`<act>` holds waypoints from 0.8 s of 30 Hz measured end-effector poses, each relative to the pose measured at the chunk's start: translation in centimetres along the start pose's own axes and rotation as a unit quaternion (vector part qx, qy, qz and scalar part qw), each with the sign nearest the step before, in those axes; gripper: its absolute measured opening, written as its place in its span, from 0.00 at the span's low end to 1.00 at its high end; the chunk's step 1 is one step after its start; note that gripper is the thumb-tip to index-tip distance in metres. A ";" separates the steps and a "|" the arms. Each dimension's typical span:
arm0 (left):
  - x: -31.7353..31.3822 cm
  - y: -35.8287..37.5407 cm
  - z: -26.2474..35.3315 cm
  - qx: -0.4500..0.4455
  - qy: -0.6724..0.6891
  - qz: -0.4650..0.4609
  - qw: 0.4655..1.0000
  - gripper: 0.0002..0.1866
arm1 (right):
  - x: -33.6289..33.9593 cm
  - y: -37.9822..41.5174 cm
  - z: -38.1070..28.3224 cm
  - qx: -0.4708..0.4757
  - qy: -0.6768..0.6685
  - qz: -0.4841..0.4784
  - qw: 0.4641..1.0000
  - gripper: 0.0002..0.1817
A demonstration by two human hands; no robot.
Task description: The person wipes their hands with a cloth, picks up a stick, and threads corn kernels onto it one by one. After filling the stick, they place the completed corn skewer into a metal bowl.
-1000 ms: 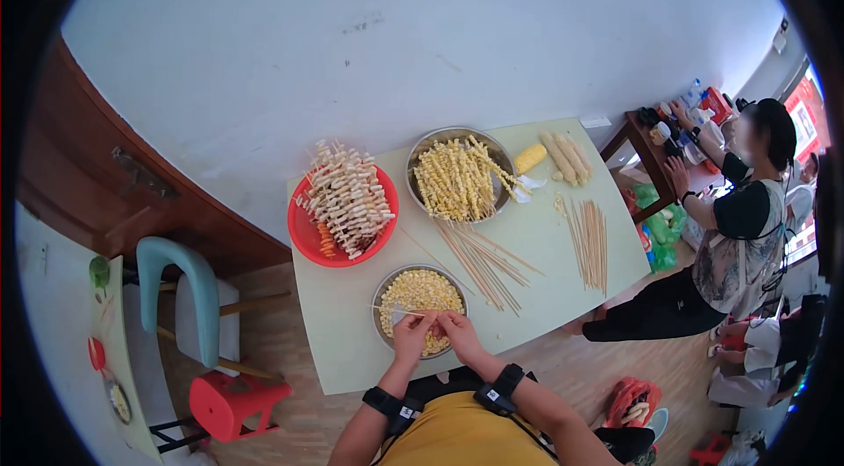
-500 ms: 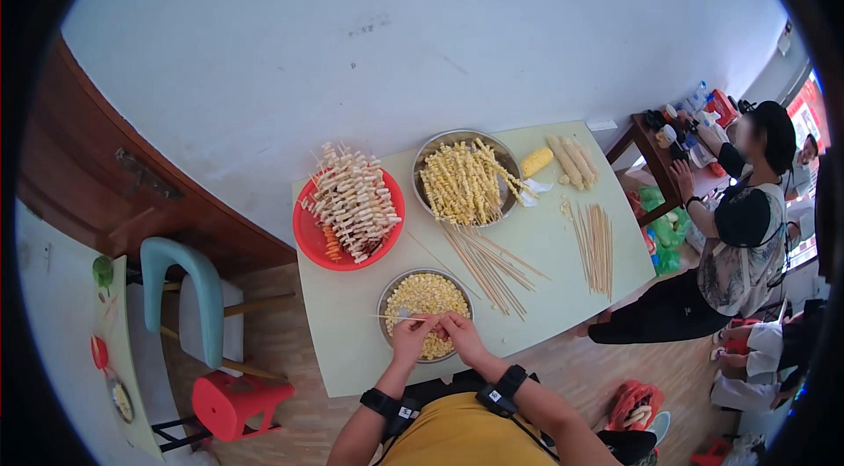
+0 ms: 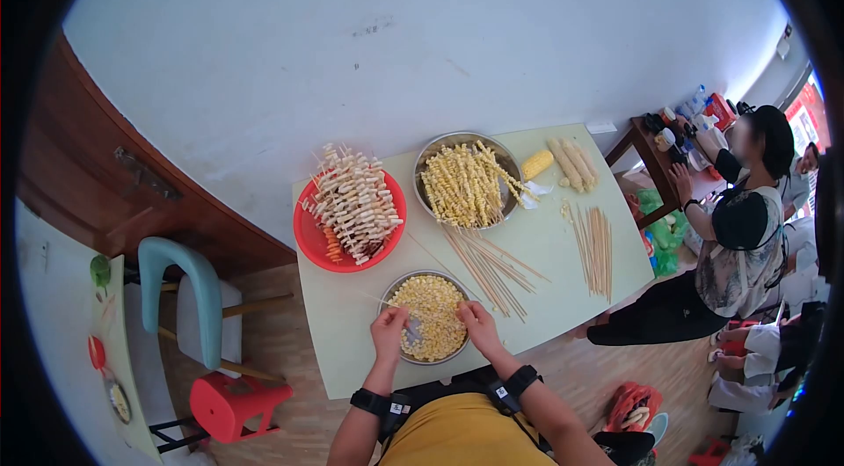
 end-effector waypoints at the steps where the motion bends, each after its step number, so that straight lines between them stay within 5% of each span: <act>1: -0.2 -0.2 -0.6 -0.008 -0.043 -0.025 0.999 0.07 | -0.1 -0.3 -1.2 0.071 0.057 0.004 0.996 0.13; 4: -1.8 -0.1 -1.9 0.008 -0.090 -0.073 0.993 0.06 | -1.8 -0.4 -4.5 0.134 0.157 -0.132 0.969 0.15; 9: -2.8 -0.3 -2.7 0.029 -0.058 -0.101 0.993 0.07 | -2.8 -0.1 -4.9 0.147 0.179 -0.141 0.963 0.15; 11: -1.8 -1.2 -4.1 0.029 -0.080 -0.081 0.993 0.08 | -1.1 0.0 -3.5 0.050 0.199 -0.110 0.972 0.13; 13: -0.9 -1.7 -4.0 -0.134 -0.334 -0.009 0.933 0.10 | 0.5 0.4 -3.0 0.034 0.154 -0.100 0.982 0.13; 16: -1.4 -1.1 -3.8 -0.174 -0.461 -0.025 0.870 0.13 | 2.6 1.2 -2.3 -0.020 0.091 -0.088 0.992 0.12; 24: -1.4 -2.4 -4.1 -0.107 -0.494 -0.100 0.857 0.11 | 3.1 2.3 -1.9 -0.133 0.072 -0.130 0.980 0.09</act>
Point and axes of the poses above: each hand's wrist, its own y-axis away from the middle knuckle, its own x-axis out of the back of the hand, z = x × y, the point moved 3 cm from there along -y, towards the middle knuckle, and after that the axes turned 10 degrees about x, right-handed, at the moved point
